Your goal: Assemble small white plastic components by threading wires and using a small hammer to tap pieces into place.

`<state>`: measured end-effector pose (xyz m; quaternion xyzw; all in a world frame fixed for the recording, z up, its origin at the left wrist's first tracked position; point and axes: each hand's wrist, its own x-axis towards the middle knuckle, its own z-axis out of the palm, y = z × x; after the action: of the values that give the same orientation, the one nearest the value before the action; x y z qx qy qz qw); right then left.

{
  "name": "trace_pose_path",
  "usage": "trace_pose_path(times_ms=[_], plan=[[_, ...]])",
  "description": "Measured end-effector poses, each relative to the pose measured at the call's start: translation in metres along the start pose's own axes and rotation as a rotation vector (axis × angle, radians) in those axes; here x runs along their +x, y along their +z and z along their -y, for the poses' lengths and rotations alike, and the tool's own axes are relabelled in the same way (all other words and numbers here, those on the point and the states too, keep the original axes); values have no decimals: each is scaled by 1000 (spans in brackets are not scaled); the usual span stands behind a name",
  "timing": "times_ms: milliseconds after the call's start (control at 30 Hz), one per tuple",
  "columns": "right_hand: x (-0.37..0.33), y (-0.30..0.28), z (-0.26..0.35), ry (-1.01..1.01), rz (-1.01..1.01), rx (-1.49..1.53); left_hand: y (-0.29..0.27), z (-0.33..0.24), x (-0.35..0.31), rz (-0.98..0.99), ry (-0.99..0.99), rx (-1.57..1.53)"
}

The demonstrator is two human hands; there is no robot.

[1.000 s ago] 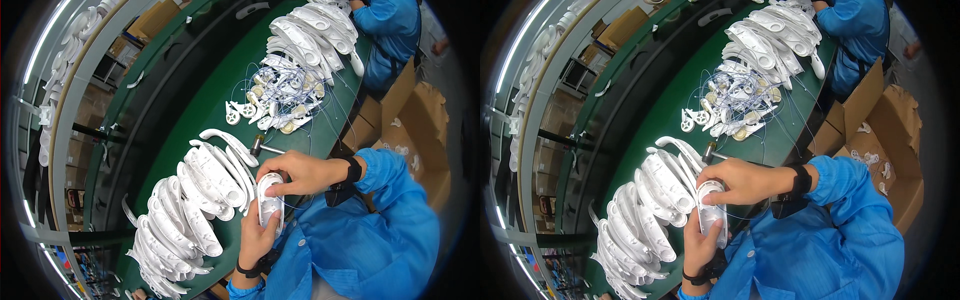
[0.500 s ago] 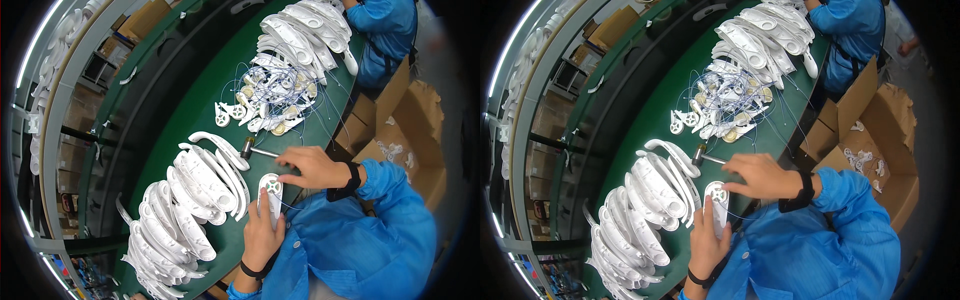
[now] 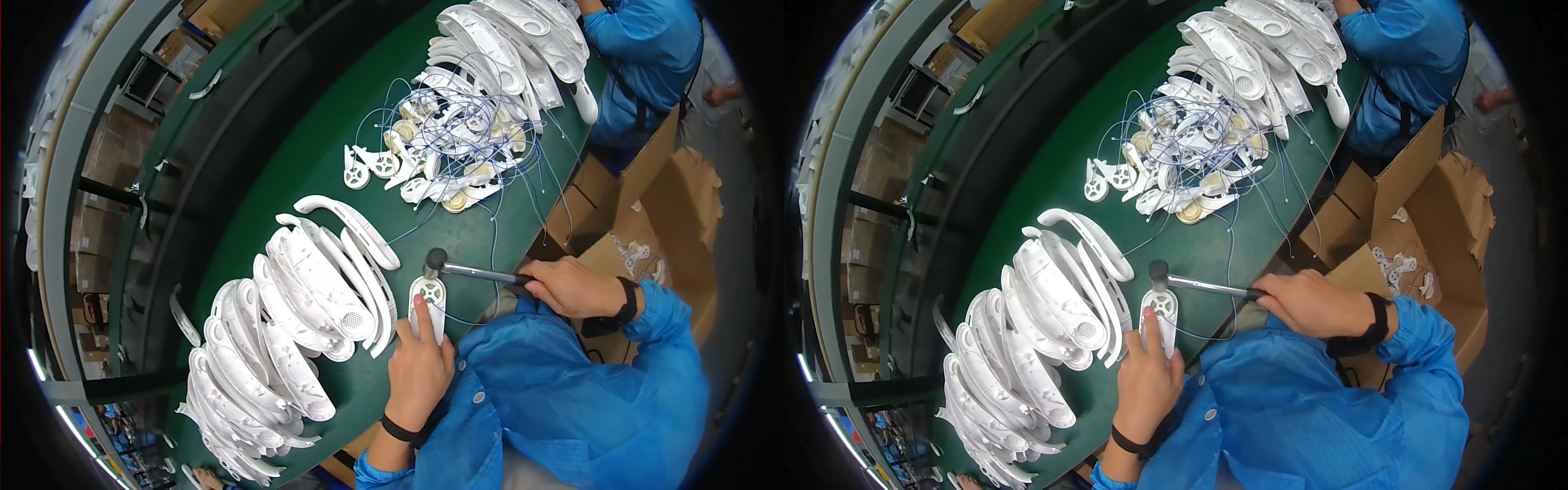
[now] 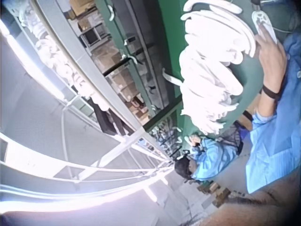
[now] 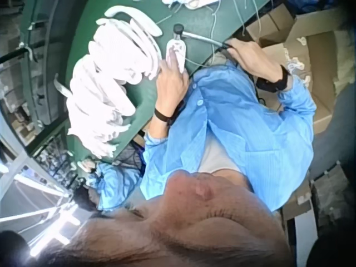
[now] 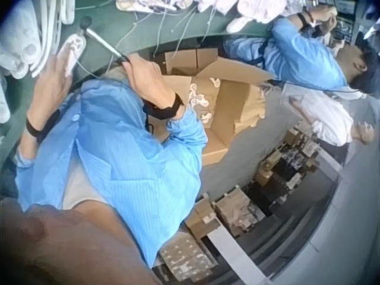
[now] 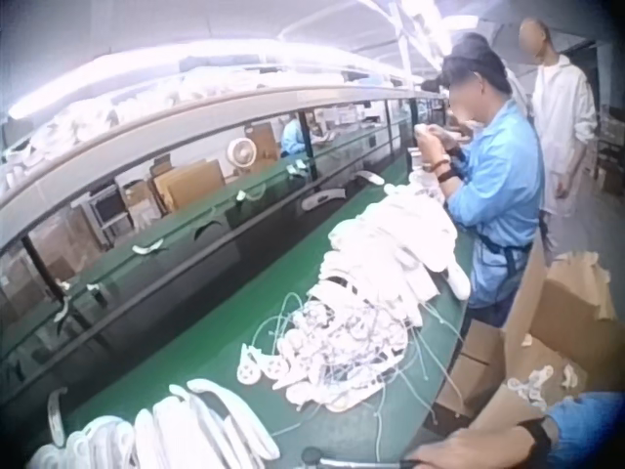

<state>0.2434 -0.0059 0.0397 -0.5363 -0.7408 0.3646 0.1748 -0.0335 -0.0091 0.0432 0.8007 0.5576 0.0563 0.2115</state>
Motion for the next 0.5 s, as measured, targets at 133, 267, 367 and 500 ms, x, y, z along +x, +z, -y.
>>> trace_pose_path(times_ms=[133,267,367,500], plan=[[-18,0,1,-11,-61,120,2,0,1,23,-12,12],[-23,8,2,18,129,-83,1,-2,1,25,-41,0],[-27,13,-8,22,31,28,3,0,0,41,-34,20],[-31,8,-1,-18,-122,135,3,-3,0,10,-24,8]])
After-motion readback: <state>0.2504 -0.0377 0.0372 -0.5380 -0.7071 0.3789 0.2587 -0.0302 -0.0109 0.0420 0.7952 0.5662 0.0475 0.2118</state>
